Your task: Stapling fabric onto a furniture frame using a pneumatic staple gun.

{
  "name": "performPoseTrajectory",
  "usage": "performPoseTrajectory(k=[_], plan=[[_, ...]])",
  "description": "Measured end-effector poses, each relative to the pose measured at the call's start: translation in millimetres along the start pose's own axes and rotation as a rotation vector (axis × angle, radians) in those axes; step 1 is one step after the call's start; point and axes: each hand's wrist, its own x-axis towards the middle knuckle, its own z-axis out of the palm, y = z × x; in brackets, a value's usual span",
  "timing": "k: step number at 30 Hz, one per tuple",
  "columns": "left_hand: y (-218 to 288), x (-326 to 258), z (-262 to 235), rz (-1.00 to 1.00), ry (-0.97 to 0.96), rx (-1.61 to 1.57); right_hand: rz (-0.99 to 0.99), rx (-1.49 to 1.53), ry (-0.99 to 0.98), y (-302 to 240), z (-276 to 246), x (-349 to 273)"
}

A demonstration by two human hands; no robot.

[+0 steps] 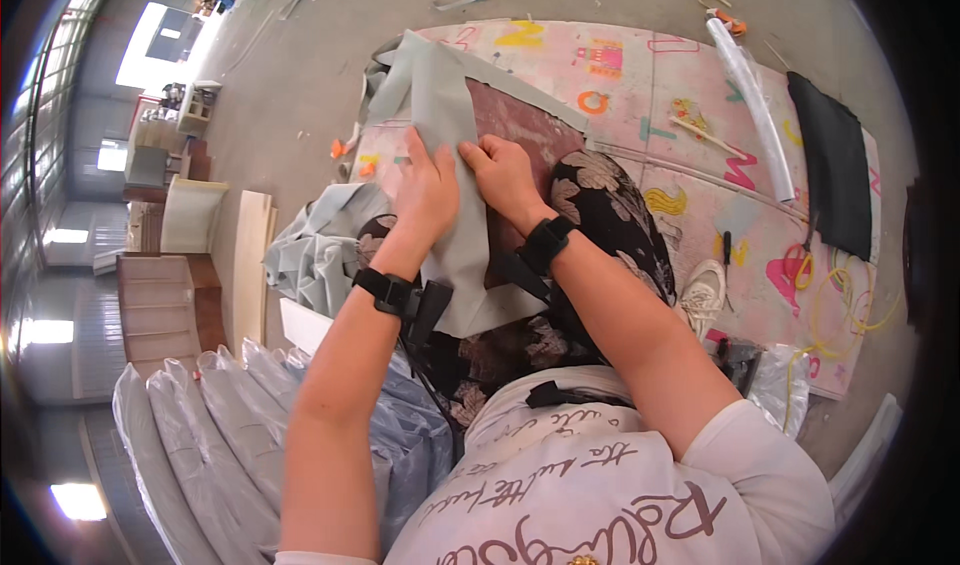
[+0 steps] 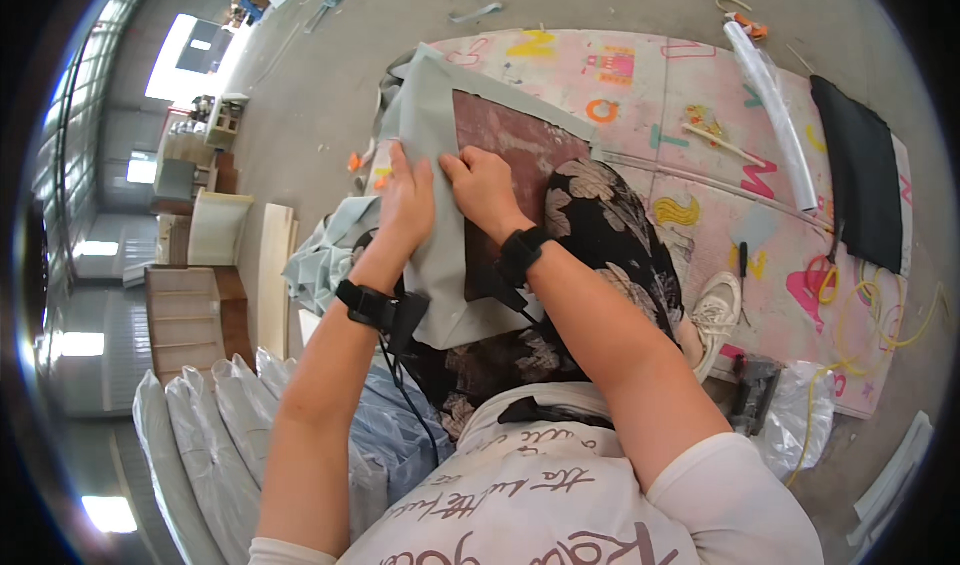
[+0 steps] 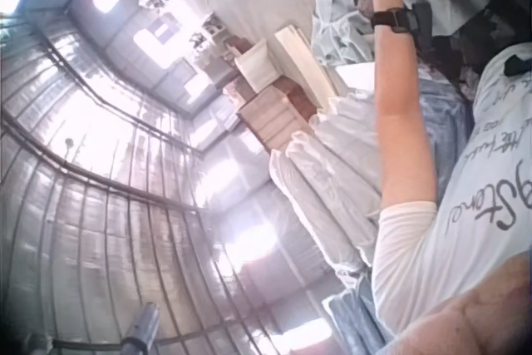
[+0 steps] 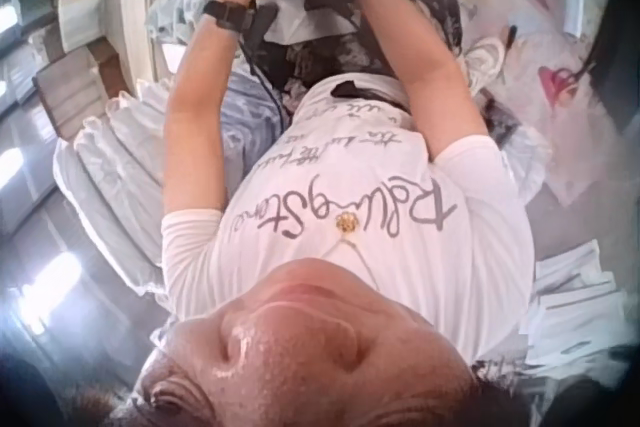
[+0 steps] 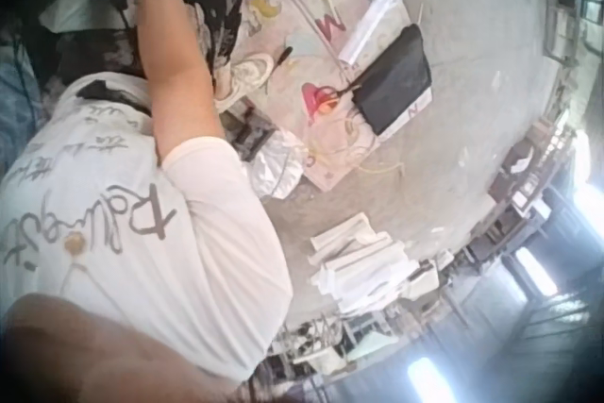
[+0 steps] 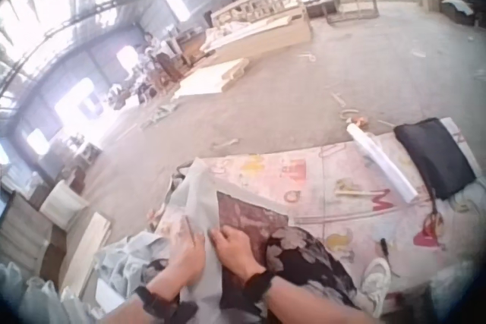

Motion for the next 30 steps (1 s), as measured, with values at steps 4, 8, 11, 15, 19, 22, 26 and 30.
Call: performPoseTrajectory(k=[4, 8, 11, 15, 19, 22, 26, 30], plan=[[1, 16, 11, 0.294, -0.118, 0.667, -0.081, -0.231, 0.041, -7, -14, 9], [-49, 40, 11, 0.794, 0.055, 0.82, -0.358, -0.351, 0.074, 1, -3, 10], [-27, 39, 13, 0.32, 0.018, 0.602, 0.055, -0.042, -0.045, -3, -13, 7], [-31, 48, 8, 0.173, 0.05, 0.447, -0.126, -0.111, 0.142, -19, -138, -52], [-58, 56, 16, 0.358, 0.046, 0.542, 0.421, -0.305, 0.487, 77, -362, -188], [-22, 37, 29, 0.245, 0.076, 0.461, 0.621, -1.096, 0.581, 152, -454, -355], [10, 18, 11, 0.041, 0.038, 0.433, 0.874, -1.18, 0.41, 169, -412, -400], [6, 24, 14, 0.02, 0.017, 0.437, 0.907, -1.179, 0.594, 223, -428, -401]])
